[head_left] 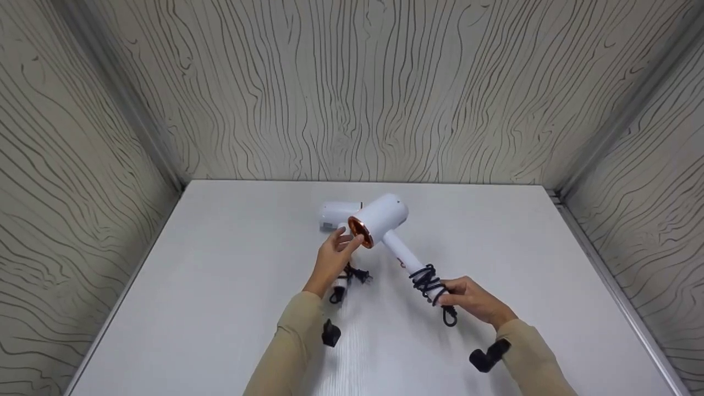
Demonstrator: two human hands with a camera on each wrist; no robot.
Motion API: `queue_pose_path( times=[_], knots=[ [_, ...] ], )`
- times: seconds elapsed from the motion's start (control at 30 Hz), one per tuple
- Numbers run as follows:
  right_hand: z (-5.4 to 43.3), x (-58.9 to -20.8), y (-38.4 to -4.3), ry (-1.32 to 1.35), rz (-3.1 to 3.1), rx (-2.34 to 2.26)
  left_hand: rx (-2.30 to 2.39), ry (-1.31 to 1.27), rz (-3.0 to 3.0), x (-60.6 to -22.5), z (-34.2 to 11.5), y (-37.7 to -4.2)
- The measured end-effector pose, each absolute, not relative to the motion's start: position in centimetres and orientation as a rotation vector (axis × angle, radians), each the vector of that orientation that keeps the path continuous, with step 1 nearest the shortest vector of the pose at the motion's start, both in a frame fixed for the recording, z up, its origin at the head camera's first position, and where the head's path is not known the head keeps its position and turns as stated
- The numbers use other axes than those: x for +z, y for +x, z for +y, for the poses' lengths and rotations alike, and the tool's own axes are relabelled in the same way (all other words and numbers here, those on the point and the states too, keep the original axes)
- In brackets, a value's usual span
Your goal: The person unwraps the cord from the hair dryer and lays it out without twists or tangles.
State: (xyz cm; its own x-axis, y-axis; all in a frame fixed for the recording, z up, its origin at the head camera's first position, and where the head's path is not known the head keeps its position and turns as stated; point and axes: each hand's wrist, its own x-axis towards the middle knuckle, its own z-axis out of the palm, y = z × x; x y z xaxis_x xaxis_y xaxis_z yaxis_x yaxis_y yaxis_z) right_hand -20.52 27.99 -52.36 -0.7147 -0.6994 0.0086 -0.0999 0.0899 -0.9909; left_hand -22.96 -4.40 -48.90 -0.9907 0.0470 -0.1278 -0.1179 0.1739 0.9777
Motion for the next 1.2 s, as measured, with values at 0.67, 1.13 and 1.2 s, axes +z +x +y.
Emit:
queue_pose_path(
  times=[0.67, 1.13, 1.2],
  knots=[
    [27.7, -52.1, -20.7, -0.804, 1.854, -1.649, 1.975, -0.152, 2.23, -49.1, -4.2, -23.3],
    [27.4, -51.8, -20.6, -0.753, 1.863, -1.594, 2.075, -0.225, 2.117, -48.7, -4.5, -23.0],
    [27.4, -51.5, -20.6, -0.735, 1.857, -1.601, 2.084, -0.222, 2.113, -48.0, -4.5, -22.7]
  ],
)
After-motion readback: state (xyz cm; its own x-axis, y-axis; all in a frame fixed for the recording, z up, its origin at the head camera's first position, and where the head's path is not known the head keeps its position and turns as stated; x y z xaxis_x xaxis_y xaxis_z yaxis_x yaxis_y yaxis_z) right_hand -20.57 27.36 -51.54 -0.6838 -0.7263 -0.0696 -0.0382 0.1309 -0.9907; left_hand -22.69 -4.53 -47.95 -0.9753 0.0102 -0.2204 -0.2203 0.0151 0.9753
